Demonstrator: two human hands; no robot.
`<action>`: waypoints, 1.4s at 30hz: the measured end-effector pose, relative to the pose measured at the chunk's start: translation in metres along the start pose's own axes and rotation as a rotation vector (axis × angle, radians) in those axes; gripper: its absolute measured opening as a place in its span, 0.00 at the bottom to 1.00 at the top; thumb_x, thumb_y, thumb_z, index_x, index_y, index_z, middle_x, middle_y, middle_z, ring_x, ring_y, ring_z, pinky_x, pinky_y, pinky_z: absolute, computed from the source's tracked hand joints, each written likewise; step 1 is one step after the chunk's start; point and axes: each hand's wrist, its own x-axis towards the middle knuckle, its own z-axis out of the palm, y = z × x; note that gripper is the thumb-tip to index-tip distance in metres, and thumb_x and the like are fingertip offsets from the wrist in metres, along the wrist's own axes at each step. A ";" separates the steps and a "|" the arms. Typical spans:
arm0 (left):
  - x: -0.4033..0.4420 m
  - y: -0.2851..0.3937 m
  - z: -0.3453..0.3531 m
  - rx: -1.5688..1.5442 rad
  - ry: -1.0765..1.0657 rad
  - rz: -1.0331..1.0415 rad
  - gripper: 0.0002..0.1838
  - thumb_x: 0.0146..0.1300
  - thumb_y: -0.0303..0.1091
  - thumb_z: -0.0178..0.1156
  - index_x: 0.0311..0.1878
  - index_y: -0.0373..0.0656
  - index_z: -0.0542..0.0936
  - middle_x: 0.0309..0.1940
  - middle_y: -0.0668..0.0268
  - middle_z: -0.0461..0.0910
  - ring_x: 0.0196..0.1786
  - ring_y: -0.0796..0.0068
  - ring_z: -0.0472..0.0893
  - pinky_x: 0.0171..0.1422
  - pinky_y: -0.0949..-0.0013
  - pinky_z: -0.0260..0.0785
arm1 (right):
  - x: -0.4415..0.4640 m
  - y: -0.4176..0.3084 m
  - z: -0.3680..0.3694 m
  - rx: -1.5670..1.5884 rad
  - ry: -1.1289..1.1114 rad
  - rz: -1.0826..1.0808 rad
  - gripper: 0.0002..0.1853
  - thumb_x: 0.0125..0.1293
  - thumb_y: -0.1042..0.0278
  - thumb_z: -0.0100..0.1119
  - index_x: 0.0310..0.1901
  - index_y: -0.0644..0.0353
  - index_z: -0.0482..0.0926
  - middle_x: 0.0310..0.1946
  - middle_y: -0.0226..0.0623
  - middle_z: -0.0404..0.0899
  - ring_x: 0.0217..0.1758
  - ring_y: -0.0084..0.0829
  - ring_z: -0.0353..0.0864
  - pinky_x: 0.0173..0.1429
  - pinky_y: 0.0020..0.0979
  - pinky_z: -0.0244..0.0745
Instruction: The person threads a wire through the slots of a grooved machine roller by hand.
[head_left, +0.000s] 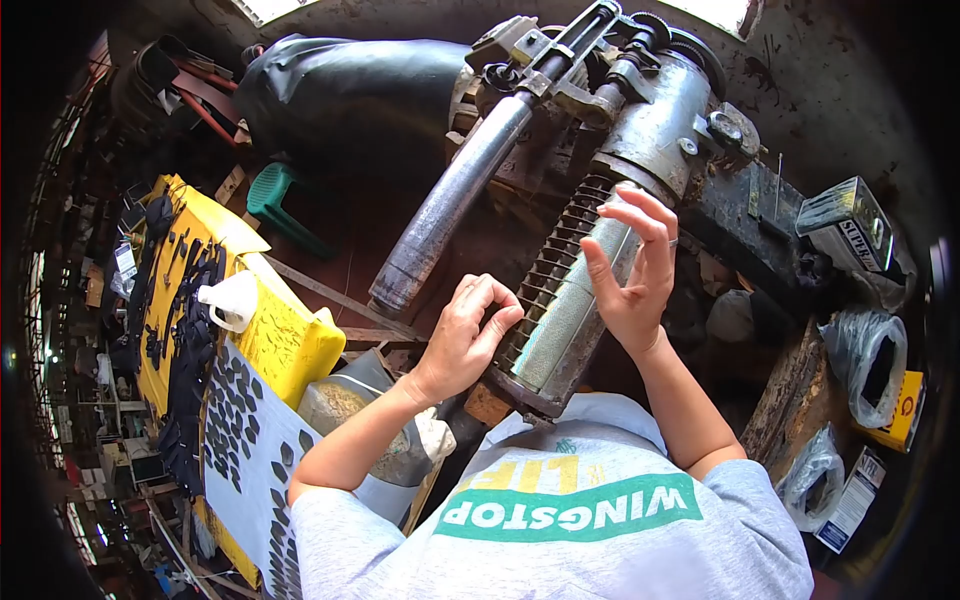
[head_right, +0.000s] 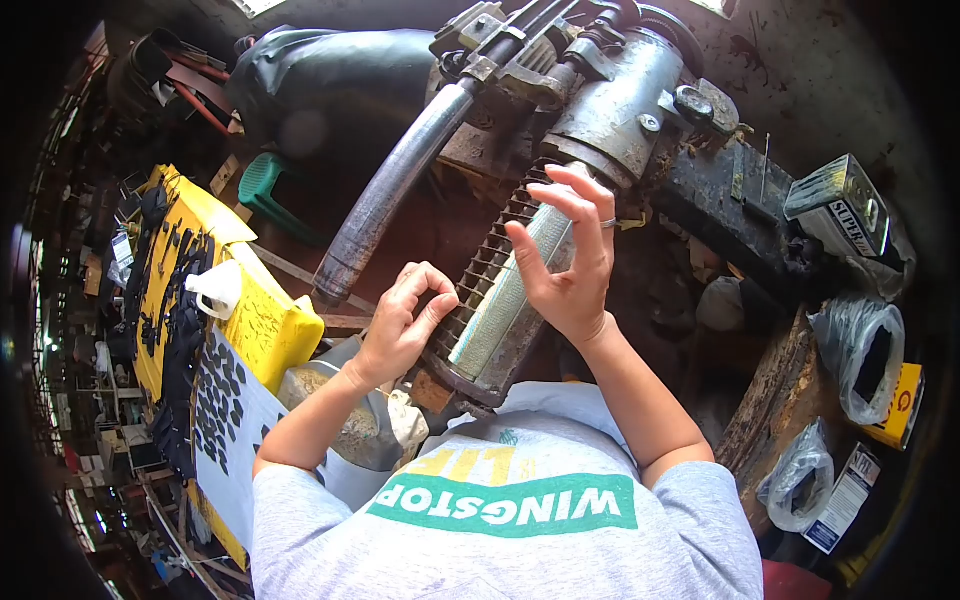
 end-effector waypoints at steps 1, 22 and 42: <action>-0.002 -0.001 0.002 -0.029 0.018 -0.037 0.04 0.67 0.26 0.61 0.38 0.37 0.76 0.35 0.64 0.74 0.43 0.68 0.73 0.53 0.68 0.66 | 0.003 -0.003 -0.003 -0.079 -0.113 -0.056 0.10 0.55 0.73 0.74 0.39 0.57 0.84 0.56 0.38 0.77 0.60 0.37 0.76 0.75 0.47 0.58; -0.016 -0.008 0.025 -0.074 0.308 0.041 0.05 0.67 0.27 0.61 0.37 0.38 0.75 0.36 0.62 0.76 0.45 0.62 0.72 0.53 0.63 0.66 | 0.008 -0.053 0.016 -0.574 -0.977 -0.191 0.02 0.47 0.70 0.69 0.25 0.55 0.87 0.52 0.38 0.77 0.65 0.41 0.70 0.79 0.56 0.48; -0.018 -0.009 0.024 -0.122 0.307 0.056 0.04 0.68 0.26 0.61 0.38 0.39 0.76 0.39 0.64 0.77 0.46 0.68 0.74 0.55 0.67 0.66 | -0.003 -0.047 0.018 -0.453 -0.865 -0.129 0.03 0.47 0.70 0.65 0.21 0.56 0.81 0.41 0.36 0.74 0.57 0.38 0.73 0.77 0.57 0.50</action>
